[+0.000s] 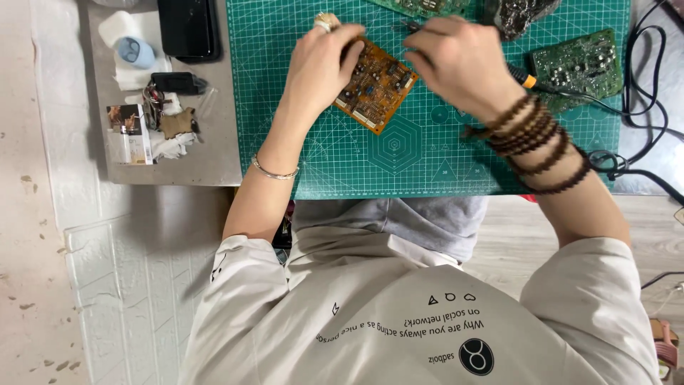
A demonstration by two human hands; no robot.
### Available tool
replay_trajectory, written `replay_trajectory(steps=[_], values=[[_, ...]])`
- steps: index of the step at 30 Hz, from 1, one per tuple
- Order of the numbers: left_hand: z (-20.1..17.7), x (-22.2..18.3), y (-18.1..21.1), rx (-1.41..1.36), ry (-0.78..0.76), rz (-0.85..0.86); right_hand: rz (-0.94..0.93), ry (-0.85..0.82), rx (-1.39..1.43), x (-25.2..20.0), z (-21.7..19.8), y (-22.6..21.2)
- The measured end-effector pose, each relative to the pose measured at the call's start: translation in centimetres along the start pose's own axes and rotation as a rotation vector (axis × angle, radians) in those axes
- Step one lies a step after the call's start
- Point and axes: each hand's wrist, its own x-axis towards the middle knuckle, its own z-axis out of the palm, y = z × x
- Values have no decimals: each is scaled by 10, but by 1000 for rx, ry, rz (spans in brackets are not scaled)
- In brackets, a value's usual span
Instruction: Repairing or disassembling electronic circuit boards using a soldering iron and prying tools
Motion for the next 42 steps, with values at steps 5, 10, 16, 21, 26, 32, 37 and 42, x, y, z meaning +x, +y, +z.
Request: replay_trajectory(steps=[5,10,16,21,26,32,37,42], values=[[-2,-2,-2,-20,-34,-1,50,-130,76,27,26,-23],[-2,-2,4,-12,-121,-36,83,-118,151,27,37,-28],[-3,-1,8,-22,-134,-41,47,-96,178,25,37,-31],[-5,1,11,-22,-143,-50,13,-84,180,20,41,-29],[-5,2,11,-18,-146,-34,63,-124,266,21,41,-27],[-7,2,12,-28,-149,-52,52,-90,236,21,39,-29],[-4,0,9,-37,-136,-60,60,-138,279,20,38,-26],[-1,0,5,-49,-96,-34,115,-170,385,22,29,-21]])
